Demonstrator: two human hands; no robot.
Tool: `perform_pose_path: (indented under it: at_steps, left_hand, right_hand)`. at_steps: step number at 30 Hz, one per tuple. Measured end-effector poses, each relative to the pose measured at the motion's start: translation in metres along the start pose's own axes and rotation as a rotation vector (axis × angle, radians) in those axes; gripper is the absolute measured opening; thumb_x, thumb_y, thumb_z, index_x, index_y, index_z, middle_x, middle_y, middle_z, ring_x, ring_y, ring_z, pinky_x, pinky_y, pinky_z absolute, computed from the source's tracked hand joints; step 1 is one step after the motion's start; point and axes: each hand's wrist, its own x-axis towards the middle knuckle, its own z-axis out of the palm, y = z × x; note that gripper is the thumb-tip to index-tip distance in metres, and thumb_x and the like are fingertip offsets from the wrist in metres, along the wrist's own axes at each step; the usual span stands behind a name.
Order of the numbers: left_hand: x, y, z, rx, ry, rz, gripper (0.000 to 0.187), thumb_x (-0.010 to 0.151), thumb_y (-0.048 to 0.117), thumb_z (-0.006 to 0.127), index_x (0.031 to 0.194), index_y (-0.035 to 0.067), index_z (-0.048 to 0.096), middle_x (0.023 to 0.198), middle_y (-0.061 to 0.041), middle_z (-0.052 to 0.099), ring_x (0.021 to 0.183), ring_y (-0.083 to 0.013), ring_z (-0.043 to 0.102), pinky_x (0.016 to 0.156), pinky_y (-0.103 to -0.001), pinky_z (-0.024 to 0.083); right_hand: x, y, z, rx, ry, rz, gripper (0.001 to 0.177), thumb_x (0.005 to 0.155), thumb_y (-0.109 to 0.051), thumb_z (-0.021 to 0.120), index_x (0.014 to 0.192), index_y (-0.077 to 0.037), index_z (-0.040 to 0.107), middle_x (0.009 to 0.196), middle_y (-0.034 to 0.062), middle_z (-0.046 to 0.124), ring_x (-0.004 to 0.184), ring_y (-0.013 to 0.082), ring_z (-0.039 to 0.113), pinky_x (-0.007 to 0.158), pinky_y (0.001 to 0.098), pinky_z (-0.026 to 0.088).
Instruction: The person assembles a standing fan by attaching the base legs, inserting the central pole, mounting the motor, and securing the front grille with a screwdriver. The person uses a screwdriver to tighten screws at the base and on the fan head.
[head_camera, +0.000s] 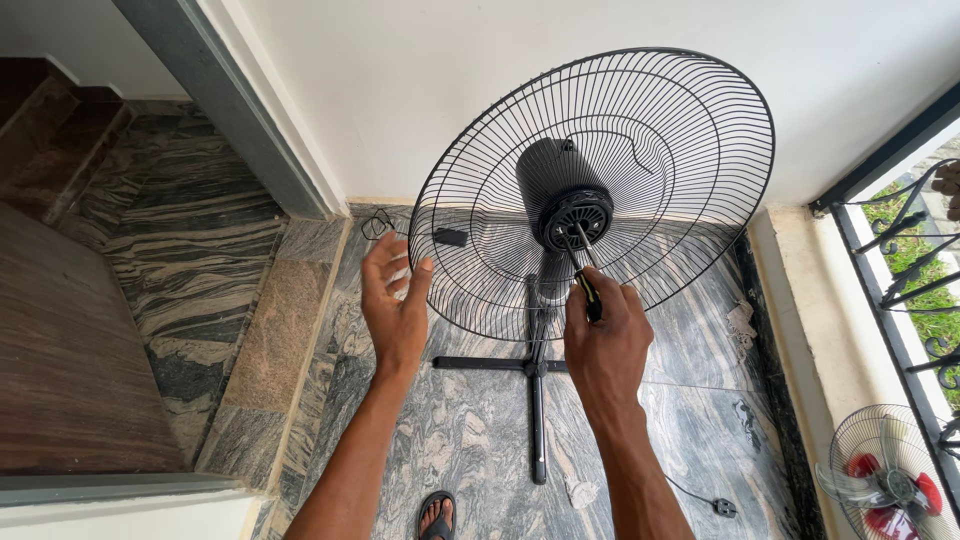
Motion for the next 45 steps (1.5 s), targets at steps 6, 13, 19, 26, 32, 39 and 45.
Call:
perform_pose_path:
  at_steps: [6,13,19,26,32,39,45]
  left_hand:
    - [0.023,0.004,0.010,-0.206,-0.149,-0.126,0.047,0.091,0.019,0.070,0.135,0.007,0.059,0.120,-0.007,0.069,0.111,-0.0173,0.068,0.098,-0.034,0.057]
    - [0.040,0.011,0.024,-0.172,-0.132,-0.158,0.028,0.097,0.025,0.069,0.118,0.006,0.072,0.106,-0.004,0.076,0.101,-0.0150,0.070,0.095,-0.034,0.055]
    - [0.044,0.008,0.026,-0.160,-0.127,-0.149,0.027,0.099,0.026,0.065,0.119,0.009,0.072,0.106,-0.004,0.077,0.103,-0.0143,0.071,0.097,-0.033,0.056]
    - [0.048,0.006,0.032,-0.233,-0.063,-0.184,0.024,0.101,0.021,0.060,0.119,0.010,0.072,0.104,-0.004,0.078,0.093,-0.0124,0.074,0.083,-0.029,0.062]
    - [0.050,0.001,0.033,-0.169,-0.030,-0.099,0.023,0.101,0.022,0.062,0.115,0.010,0.076,0.103,-0.004,0.080,0.093,-0.0136,0.074,0.084,-0.028,0.061]
    - [0.051,0.003,0.034,-0.192,-0.025,-0.128,0.024,0.101,0.022,0.061,0.116,0.011,0.075,0.101,-0.003,0.079,0.089,-0.0126,0.075,0.077,-0.027,0.061]
    - [0.053,0.003,0.034,-0.209,-0.025,-0.088,0.024,0.101,0.022,0.061,0.117,0.010,0.074,0.102,-0.004,0.079,0.090,-0.0127,0.075,0.079,-0.027,0.063]
  right_hand:
    - [0.003,-0.003,-0.003,0.002,0.023,-0.021,0.028,0.093,-0.013,0.071,0.117,0.000,0.074,0.084,0.0106,0.066,0.060,0.0145,0.059,0.048,0.0301,0.046]
    - [0.005,-0.001,-0.005,0.066,0.012,0.051,0.029,0.093,-0.014,0.071,0.119,0.000,0.074,0.081,0.0100,0.068,0.057,0.0137,0.057,0.045,0.0296,0.044]
    - [0.011,-0.004,-0.011,0.030,-0.037,0.074,0.030,0.094,-0.016,0.071,0.119,0.000,0.075,0.076,0.0102,0.068,0.055,0.0149,0.056,0.046,0.0320,0.043]
    - [0.022,-0.011,-0.017,0.019,-0.076,0.098,0.029,0.095,-0.019,0.066,0.114,0.002,0.074,0.079,0.0116,0.071,0.049,0.0136,0.058,0.039,0.0336,0.044]
    - [0.020,-0.010,-0.007,0.042,-0.138,0.387,0.024,0.103,-0.021,0.058,0.115,0.000,0.060,0.080,0.0136,0.070,0.048,0.0193,0.058,0.039,0.0408,0.042]
    - [0.001,0.000,0.004,-0.037,0.081,0.031,0.022,0.093,-0.013,0.068,0.110,0.001,0.067,0.096,0.0165,0.060,0.073,0.0218,0.063,0.057,0.0374,0.053]
    - [-0.002,-0.001,0.004,-0.046,0.030,0.171,0.025,0.102,-0.023,0.065,0.116,-0.004,0.073,0.092,0.0085,0.067,0.067,0.0203,0.063,0.056,0.0386,0.050]
